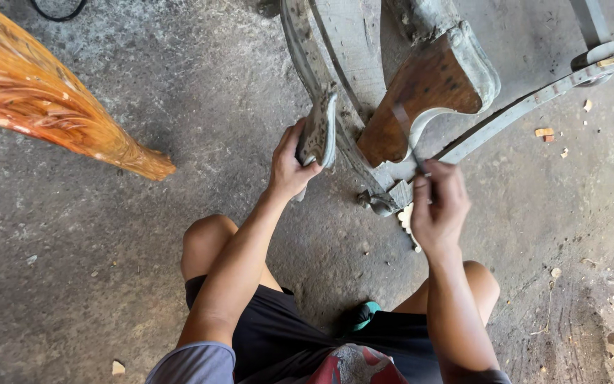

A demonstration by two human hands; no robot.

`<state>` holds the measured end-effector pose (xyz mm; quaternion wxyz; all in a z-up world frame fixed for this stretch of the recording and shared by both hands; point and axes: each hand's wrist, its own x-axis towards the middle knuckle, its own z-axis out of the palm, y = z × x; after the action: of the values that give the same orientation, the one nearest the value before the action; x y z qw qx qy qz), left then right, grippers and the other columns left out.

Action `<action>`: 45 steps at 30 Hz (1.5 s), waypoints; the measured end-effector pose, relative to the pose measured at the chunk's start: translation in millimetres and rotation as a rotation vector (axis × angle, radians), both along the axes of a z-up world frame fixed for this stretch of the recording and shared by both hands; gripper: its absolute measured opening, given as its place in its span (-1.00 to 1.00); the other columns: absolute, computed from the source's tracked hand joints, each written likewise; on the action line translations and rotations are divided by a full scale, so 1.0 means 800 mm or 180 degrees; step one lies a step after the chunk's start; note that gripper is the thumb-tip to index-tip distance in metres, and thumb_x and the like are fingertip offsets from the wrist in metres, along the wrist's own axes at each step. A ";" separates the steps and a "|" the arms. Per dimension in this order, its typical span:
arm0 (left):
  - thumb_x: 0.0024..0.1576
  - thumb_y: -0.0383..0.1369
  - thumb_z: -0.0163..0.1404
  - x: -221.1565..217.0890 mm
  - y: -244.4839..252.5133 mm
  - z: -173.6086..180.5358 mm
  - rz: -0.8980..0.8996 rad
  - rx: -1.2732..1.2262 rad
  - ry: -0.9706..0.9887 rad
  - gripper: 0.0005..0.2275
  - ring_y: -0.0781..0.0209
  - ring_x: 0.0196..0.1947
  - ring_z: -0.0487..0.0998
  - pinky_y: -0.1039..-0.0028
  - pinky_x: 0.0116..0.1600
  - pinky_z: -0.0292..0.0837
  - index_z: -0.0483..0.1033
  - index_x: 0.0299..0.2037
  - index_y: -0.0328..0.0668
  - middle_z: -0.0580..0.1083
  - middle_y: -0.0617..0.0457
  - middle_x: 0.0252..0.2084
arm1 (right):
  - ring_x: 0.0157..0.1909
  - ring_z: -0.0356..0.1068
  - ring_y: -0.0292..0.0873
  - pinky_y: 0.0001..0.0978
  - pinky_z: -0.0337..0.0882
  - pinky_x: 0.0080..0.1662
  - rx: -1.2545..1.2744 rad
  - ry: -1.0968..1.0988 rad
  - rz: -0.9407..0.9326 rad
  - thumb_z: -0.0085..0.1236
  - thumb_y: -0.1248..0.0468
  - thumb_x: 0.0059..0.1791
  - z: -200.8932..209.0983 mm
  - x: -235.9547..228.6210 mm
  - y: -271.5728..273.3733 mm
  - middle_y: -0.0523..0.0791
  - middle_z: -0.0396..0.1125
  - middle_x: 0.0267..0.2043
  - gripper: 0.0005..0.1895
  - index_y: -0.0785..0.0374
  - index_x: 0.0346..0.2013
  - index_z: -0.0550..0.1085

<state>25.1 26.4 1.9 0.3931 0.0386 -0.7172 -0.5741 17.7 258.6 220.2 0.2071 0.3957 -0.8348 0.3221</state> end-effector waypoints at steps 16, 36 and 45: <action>0.29 -0.13 0.13 -0.001 -0.011 -0.007 -0.0531 0.1318 0.0450 -0.57 0.35 -0.14 0.46 0.44 -0.01 0.50 0.40 0.19 -0.29 0.42 0.07 -0.09 | -0.34 0.42 -0.17 -0.41 0.40 -0.40 0.0836 0.0647 -0.0855 0.06 0.49 0.15 -0.047 -0.049 0.035 0.05 0.38 -0.08 -0.84 0.32 0.00 0.52; 0.30 -0.11 0.01 -0.007 -0.030 0.005 -0.0431 0.1490 0.0316 -0.58 0.28 -0.03 0.48 0.40 0.13 0.43 0.36 0.18 -0.31 0.44 0.04 0.08 | -0.32 0.43 -0.06 -0.32 0.39 -0.43 0.0525 0.1313 -0.1038 0.05 0.49 0.16 -0.018 -0.062 0.038 0.03 0.35 -0.13 -0.76 0.37 0.13 0.47; 0.32 -0.14 0.03 -0.006 -0.030 -0.008 -0.0291 0.1221 0.0223 -0.58 0.25 0.02 0.48 0.40 0.15 0.42 0.37 0.18 -0.37 0.46 0.01 0.06 | -0.25 0.45 -0.05 -0.26 0.45 -0.30 0.0424 0.1220 -0.1097 0.08 0.48 0.17 -0.019 -0.049 0.036 0.01 0.37 -0.07 -0.75 0.33 0.16 0.48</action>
<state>19.9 2.0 -4.7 0.3769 0.0602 -0.5816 -0.7184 -21.9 287.2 204.7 0.3867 0.3141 -0.8547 0.1457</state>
